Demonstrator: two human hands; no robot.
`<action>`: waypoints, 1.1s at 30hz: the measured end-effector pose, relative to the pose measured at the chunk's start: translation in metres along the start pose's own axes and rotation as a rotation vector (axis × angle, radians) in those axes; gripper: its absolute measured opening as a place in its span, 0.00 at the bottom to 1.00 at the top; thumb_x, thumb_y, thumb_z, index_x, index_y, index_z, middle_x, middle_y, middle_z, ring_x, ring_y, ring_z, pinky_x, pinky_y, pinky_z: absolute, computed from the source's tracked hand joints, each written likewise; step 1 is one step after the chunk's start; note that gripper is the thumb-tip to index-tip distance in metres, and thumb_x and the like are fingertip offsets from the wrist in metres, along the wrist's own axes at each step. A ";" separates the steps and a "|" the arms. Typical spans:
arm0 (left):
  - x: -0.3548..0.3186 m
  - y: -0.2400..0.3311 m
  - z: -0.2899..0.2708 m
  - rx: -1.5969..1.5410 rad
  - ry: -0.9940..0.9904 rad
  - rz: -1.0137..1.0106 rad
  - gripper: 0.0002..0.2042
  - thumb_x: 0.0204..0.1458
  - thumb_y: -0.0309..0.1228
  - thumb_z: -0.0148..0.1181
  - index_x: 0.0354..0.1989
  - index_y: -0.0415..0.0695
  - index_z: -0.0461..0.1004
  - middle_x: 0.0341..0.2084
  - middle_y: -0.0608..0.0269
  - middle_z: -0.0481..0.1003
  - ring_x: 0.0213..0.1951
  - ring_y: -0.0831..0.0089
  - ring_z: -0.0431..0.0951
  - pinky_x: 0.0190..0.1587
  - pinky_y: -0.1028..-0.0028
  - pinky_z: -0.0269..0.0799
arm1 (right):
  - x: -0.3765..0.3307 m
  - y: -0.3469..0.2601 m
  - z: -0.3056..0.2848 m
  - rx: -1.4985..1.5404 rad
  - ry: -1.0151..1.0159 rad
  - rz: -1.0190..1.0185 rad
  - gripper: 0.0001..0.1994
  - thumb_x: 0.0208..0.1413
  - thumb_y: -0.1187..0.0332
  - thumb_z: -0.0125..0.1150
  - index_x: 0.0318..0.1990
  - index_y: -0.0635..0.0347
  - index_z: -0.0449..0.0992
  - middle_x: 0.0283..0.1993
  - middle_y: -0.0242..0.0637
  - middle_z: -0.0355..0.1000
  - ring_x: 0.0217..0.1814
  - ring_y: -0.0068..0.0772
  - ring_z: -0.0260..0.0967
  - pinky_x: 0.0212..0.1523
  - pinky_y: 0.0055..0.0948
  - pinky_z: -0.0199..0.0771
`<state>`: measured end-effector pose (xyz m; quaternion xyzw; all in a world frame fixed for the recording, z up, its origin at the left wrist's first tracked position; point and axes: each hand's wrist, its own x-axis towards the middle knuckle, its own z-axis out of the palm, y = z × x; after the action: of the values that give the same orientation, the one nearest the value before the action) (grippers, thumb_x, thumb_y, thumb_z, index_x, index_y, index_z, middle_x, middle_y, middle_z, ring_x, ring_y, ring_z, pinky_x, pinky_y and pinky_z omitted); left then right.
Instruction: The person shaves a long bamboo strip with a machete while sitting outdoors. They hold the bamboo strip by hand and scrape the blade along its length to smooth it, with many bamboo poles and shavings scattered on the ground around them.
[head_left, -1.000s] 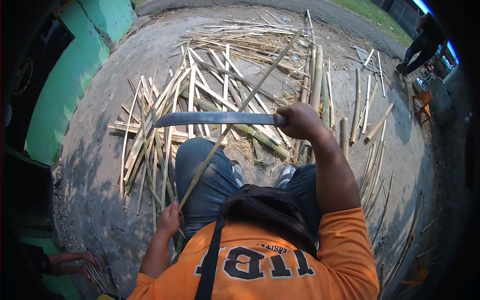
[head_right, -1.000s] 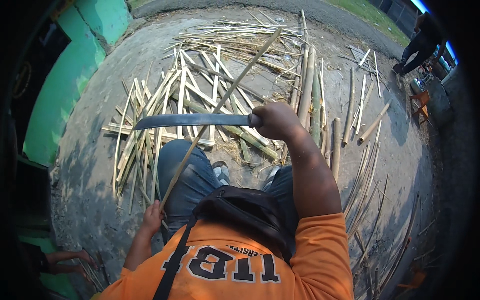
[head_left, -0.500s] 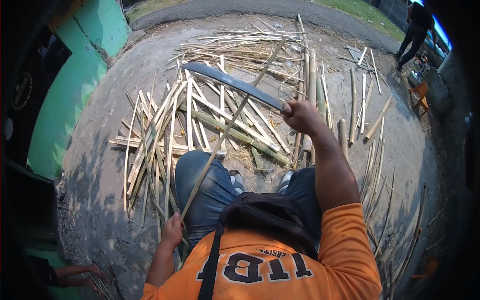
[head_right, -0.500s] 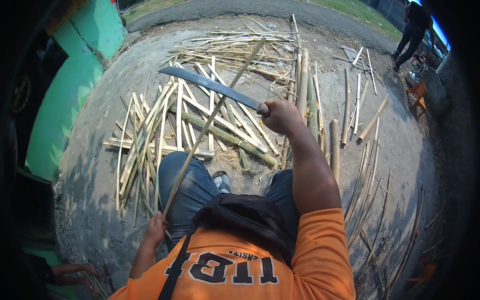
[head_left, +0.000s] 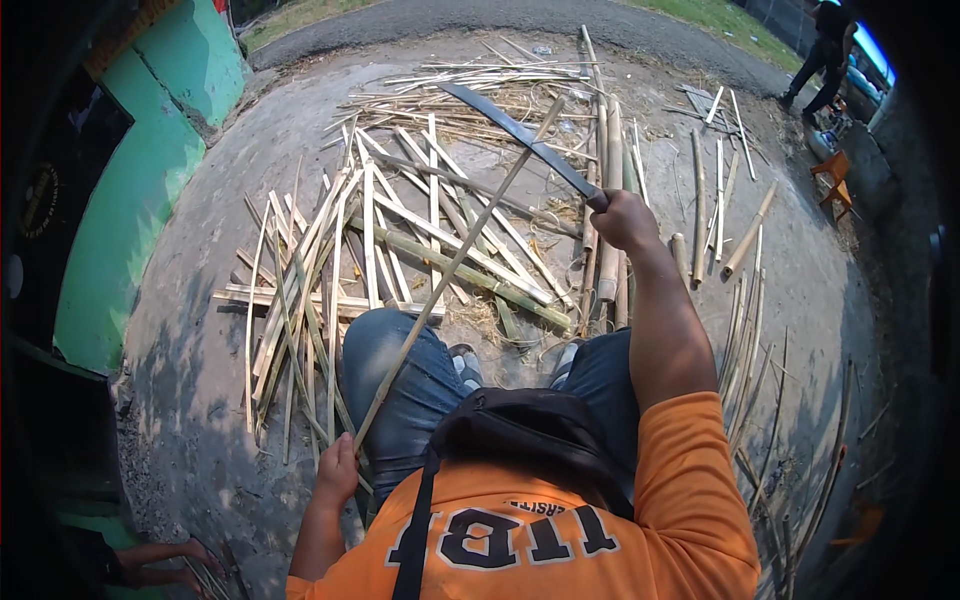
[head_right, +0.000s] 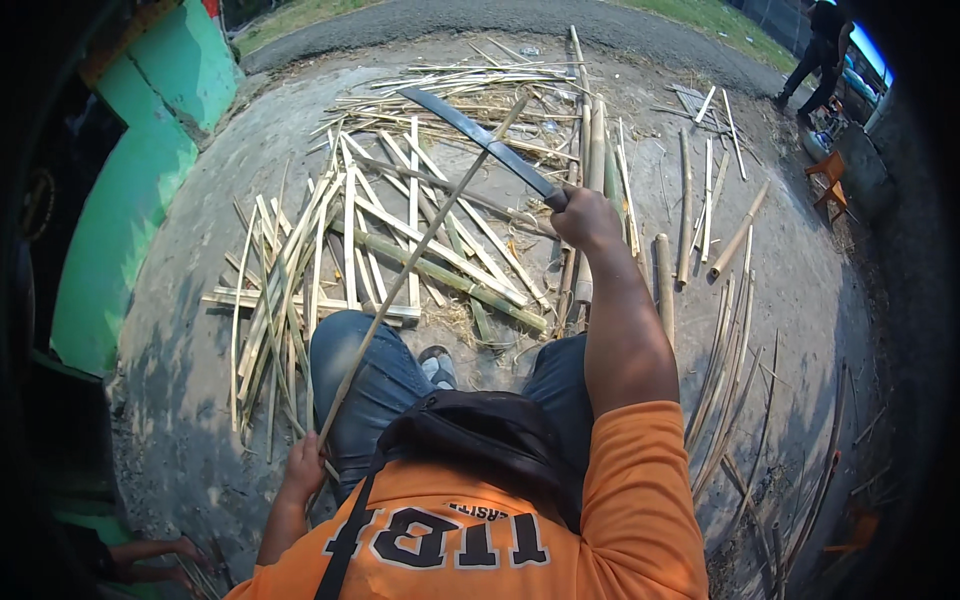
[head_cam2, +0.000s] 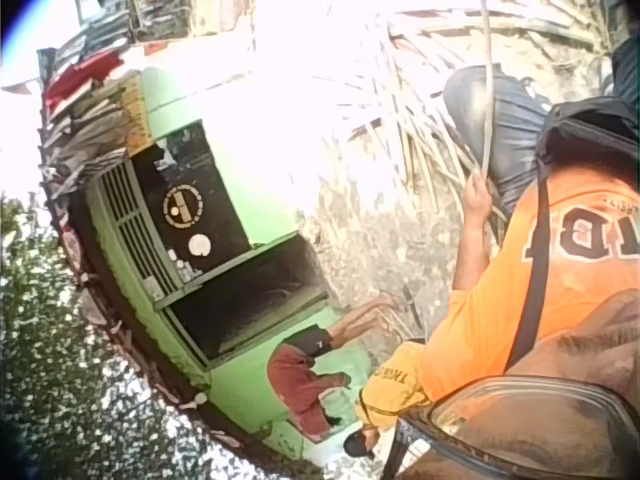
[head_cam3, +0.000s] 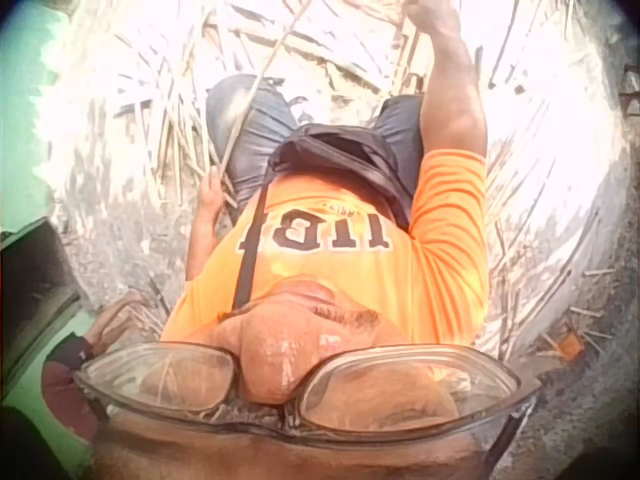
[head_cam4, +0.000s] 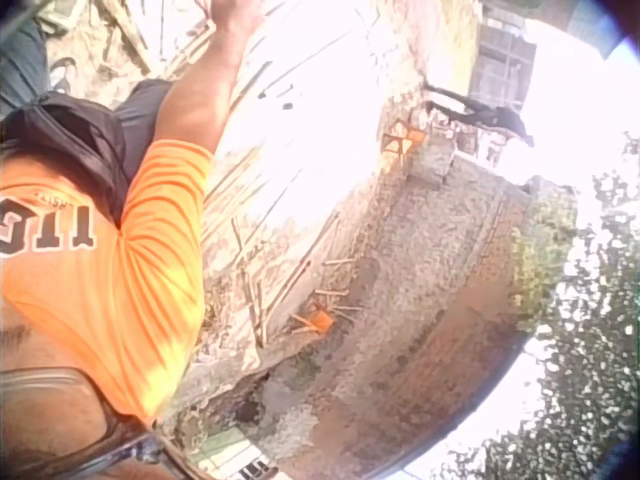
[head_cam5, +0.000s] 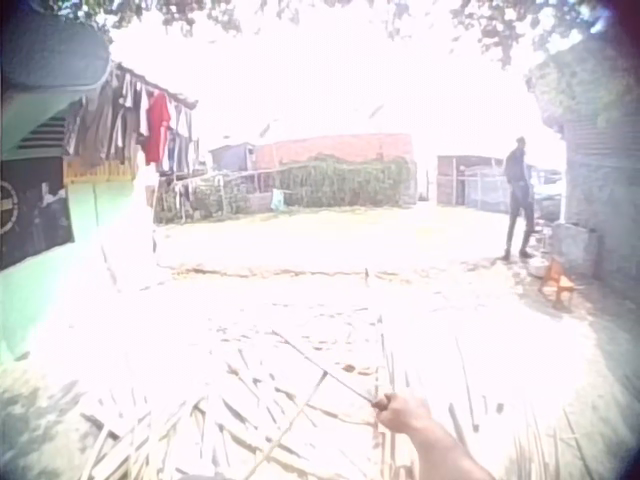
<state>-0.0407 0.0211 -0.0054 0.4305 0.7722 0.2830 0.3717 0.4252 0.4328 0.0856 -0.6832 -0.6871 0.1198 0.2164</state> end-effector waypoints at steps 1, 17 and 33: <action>-0.002 0.001 -0.003 -0.059 -0.019 -0.064 0.26 0.72 0.48 0.39 0.29 0.40 0.72 0.18 0.68 0.67 0.22 0.76 0.67 0.27 0.72 0.62 | -0.002 -0.008 -0.003 -0.005 -0.024 -0.020 0.11 0.54 0.60 0.61 0.41 0.48 0.84 0.39 0.47 0.81 0.45 0.52 0.79 0.47 0.49 0.78; 0.000 -0.008 -0.007 -0.226 -0.089 -0.170 0.25 0.72 0.49 0.40 0.29 0.42 0.71 0.19 0.69 0.66 0.22 0.78 0.65 0.27 0.74 0.61 | -0.004 -0.030 -0.007 -0.038 0.008 -0.044 0.10 0.58 0.58 0.59 0.40 0.46 0.84 0.40 0.46 0.81 0.44 0.51 0.79 0.48 0.47 0.79; -0.022 -0.022 -0.068 -0.121 -0.059 -0.152 0.27 0.71 0.53 0.39 0.28 0.45 0.70 0.16 0.72 0.63 0.18 0.80 0.59 0.23 0.74 0.55 | -0.007 0.002 -0.014 0.143 -0.154 -0.019 0.14 0.49 0.62 0.65 0.43 0.54 0.83 0.37 0.49 0.81 0.41 0.50 0.80 0.45 0.43 0.77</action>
<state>-0.0990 -0.0164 0.0234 0.3557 0.7728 0.2873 0.4400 0.4333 0.4245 0.0962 -0.6481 -0.6980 0.2186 0.2121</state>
